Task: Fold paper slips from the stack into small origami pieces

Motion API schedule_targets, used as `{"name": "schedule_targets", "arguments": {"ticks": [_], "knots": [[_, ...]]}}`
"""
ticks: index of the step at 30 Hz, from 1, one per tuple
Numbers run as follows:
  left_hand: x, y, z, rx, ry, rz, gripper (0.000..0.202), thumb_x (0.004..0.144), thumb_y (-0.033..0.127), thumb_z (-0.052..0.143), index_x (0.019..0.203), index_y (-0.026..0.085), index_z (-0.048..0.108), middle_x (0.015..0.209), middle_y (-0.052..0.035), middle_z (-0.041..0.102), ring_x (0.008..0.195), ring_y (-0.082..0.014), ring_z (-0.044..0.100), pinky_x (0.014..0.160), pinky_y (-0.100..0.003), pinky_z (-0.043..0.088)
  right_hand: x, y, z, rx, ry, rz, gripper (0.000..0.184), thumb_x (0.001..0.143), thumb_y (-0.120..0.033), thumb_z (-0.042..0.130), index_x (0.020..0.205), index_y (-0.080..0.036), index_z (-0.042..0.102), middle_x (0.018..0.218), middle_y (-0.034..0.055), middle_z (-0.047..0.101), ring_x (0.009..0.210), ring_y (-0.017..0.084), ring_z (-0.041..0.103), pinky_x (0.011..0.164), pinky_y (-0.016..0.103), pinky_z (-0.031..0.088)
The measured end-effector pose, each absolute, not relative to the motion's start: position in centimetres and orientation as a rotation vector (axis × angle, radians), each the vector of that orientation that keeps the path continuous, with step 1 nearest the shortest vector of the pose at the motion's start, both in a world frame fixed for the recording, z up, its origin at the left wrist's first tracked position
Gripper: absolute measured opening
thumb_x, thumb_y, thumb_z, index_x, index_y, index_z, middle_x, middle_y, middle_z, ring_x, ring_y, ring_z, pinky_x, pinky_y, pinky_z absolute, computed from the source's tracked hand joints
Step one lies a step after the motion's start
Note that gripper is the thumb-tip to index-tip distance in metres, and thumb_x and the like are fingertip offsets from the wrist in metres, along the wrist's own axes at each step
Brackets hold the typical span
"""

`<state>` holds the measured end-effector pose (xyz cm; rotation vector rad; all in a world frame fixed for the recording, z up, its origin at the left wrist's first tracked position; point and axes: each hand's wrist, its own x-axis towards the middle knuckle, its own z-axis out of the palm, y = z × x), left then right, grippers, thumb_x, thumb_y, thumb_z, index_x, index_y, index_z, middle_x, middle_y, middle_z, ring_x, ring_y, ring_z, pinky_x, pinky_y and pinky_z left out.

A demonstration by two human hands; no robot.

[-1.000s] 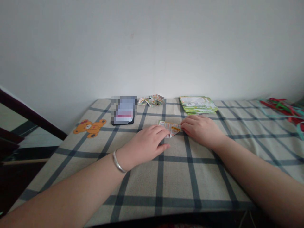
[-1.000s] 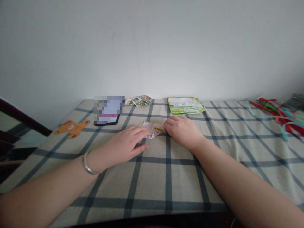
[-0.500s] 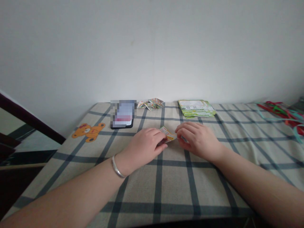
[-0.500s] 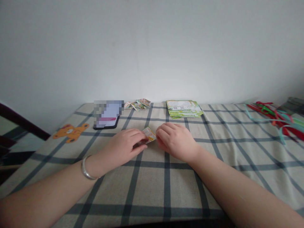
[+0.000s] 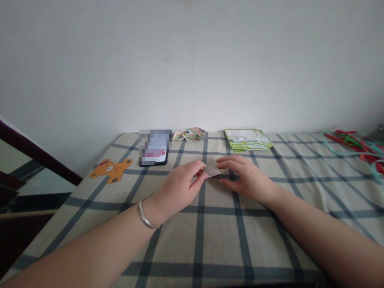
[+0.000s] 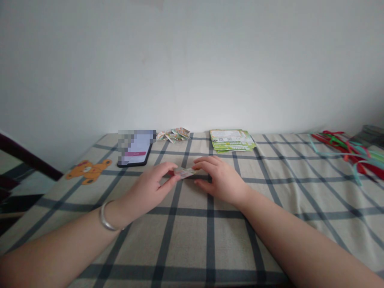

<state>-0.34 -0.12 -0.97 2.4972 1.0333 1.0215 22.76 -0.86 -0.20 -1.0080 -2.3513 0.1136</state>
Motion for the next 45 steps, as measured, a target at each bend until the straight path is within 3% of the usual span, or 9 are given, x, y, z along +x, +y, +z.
{"name": "schedule_targets", "arguments": {"ticks": [5,8,11,17,21,26,31,36,45], "knots": [[-0.2,0.2,-1.8,2.064,0.925,1.049,0.012,0.091,0.024,0.054,0.101,0.020,0.049,0.093,-0.0017,0.064,0.086,-0.0144,0.064,0.073,-0.028,0.052,22.8,-0.6,-0.4,-1.022,-2.181,0.355,0.018,0.084,-0.019,0.060,0.102,-0.022,0.061,0.116,0.0067,0.065,0.108,0.020,0.059,0.095,0.039,0.046],[0.1,0.3,-1.9,1.857,0.806,1.049,0.015,0.090,0.019,0.054,0.103,0.020,0.047,0.098,-0.0028,0.065,0.091,-0.0145,0.066,0.081,-0.029,0.053,22.7,-0.6,-0.5,-1.105,-2.005,0.656,0.006,0.087,-0.025,0.057,0.091,-0.021,0.059,0.093,0.0043,0.067,0.086,0.017,0.062,0.078,0.034,0.051],[0.3,0.3,-1.8,1.790,0.753,1.066,0.035,0.088,0.015,0.055,0.119,0.021,0.042,0.096,-0.0026,0.065,0.088,-0.0143,0.066,0.079,-0.029,0.055,22.5,-0.4,-0.8,-1.104,-1.850,0.954,0.010,0.087,-0.030,0.056,0.084,-0.021,0.055,0.074,-0.0007,0.059,0.067,0.014,0.057,0.061,0.027,0.048],[-0.1,0.9,-2.5,1.913,0.878,1.101,0.072,0.086,0.015,0.056,0.147,0.025,0.018,0.098,-0.0044,0.063,0.085,-0.0152,0.066,0.083,-0.035,0.056,22.5,-0.1,-1.2,-1.222,-1.795,1.121,0.011,0.087,-0.029,0.055,0.094,-0.021,0.056,0.072,-0.0027,0.055,0.058,0.011,0.050,0.051,0.024,0.039],[-0.4,1.0,-2.4,2.257,0.996,1.099,0.060,0.083,0.014,0.059,0.139,0.026,0.038,0.132,-0.0107,0.049,0.117,-0.0229,0.054,0.095,-0.042,0.051,22.8,-0.1,-1.3,-1.403,-1.919,0.935,0.026,0.086,-0.028,0.056,0.111,-0.022,0.057,0.063,-0.0053,0.048,0.053,0.011,0.043,0.046,0.024,0.030],[-0.5,0.5,-1.2,2.716,0.886,0.869,0.022,0.087,0.015,0.057,0.102,0.027,0.068,0.126,-0.0032,0.056,0.123,-0.0227,0.047,0.107,-0.047,0.039,22.6,-0.4,-1.0,-1.459,-1.991,0.771,0.037,0.086,-0.026,0.055,0.123,-0.021,0.053,0.058,-0.0075,0.041,0.050,0.011,0.040,0.046,0.025,0.027],[-0.4,-0.1,-0.9,2.841,0.824,0.686,0.018,0.090,0.021,0.058,0.104,0.027,0.068,0.118,-0.0002,0.063,0.114,-0.0198,0.053,0.102,-0.042,0.042,22.5,-0.6,-0.6,-1.477,-2.026,0.705,0.034,0.087,-0.027,0.054,0.120,-0.021,0.055,0.059,-0.0069,0.044,0.051,0.011,0.042,0.047,0.025,0.028],[-0.4,-0.4,-0.6,2.849,0.825,0.613,0.021,0.089,0.020,0.058,0.108,0.026,0.066,0.118,-0.0003,0.064,0.111,-0.0193,0.055,0.100,-0.041,0.043,22.7,-0.7,-0.3,-1.455,-2.113,0.659,0.017,0.084,-0.017,0.050,0.097,-0.020,0.061,0.067,-0.0031,0.056,0.057,0.011,0.049,0.052,0.024,0.035],[-0.5,-0.5,-0.5,2.843,0.819,0.588,0.024,0.088,0.018,0.058,0.110,0.025,0.066,0.119,-0.0023,0.063,0.113,-0.0205,0.054,0.101,-0.041,0.044,23.7,-1.0,-0.1,-1.241,-2.397,0.411,0.041,0.075,-0.001,0.047,0.104,-0.023,0.066,0.100,0.0046,0.061,0.088,0.016,0.060,0.080,0.031,0.049]]}}
